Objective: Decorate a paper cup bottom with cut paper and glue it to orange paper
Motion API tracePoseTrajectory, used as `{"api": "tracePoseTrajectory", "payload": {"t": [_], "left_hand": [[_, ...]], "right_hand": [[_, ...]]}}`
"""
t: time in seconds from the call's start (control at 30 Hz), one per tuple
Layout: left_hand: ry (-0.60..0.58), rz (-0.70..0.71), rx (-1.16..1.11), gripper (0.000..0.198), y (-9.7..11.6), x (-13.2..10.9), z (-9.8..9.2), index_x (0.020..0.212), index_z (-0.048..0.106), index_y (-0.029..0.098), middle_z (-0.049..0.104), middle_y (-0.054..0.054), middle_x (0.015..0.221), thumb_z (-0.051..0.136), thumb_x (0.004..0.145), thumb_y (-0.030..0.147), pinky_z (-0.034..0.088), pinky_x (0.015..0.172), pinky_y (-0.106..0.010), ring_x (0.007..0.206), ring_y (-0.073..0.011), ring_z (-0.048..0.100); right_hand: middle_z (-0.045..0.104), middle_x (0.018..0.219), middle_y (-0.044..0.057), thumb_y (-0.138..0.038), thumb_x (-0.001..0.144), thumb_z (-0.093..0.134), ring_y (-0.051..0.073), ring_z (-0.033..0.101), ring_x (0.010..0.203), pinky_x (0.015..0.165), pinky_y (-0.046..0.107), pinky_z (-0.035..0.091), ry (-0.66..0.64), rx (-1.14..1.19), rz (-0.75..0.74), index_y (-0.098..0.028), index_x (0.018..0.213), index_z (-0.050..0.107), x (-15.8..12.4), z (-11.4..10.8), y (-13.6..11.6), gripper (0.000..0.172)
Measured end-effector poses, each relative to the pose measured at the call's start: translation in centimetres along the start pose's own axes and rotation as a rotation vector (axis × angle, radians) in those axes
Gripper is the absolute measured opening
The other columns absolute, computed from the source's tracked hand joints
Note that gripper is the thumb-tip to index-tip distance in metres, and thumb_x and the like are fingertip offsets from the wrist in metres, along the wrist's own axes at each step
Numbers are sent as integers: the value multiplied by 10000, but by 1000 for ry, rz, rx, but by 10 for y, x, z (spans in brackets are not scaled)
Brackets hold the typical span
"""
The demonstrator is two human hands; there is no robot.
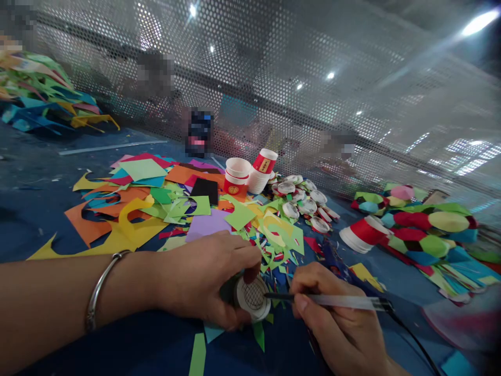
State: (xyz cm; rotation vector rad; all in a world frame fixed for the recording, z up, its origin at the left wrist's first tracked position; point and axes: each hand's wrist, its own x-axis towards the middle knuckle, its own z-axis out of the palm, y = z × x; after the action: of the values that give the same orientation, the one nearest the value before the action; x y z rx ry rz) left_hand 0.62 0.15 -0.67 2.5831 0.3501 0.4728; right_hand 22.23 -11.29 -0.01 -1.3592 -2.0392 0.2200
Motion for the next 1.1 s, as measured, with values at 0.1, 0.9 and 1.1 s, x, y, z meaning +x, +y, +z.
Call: {"api": "tracePoseTrajectory", "payload": {"t": [0.1, 0.9, 1.1], "left_hand": [[1, 2, 0, 385, 0, 0, 0, 966, 572, 214, 613, 2, 910, 775, 673, 360, 397, 676, -269, 830, -174, 550], [-30, -25, -13, 389, 1, 0, -3, 948, 558, 223, 607, 6, 935, 794, 682, 382, 397, 677, -267, 847, -176, 545], [-26, -20, -16, 397, 0, 0, -2, 933, 550, 223, 604, 8, 919, 803, 667, 375, 394, 677, -268, 845, -176, 544]], "right_hand": [[535, 632, -34, -145, 902, 456, 108, 500, 508, 503, 251, 371, 14, 5, -6, -215, 767, 531, -1, 0, 1, 170], [531, 629, -52, -117, 883, 449, 104, 499, 520, 515, 251, 355, -29, 14, -86, -227, 813, 506, -3, 3, -3, 142], [527, 638, -54, -115, 869, 448, 99, 489, 520, 507, 248, 351, -19, 28, -95, -230, 827, 510, -2, 4, -6, 137]]}}
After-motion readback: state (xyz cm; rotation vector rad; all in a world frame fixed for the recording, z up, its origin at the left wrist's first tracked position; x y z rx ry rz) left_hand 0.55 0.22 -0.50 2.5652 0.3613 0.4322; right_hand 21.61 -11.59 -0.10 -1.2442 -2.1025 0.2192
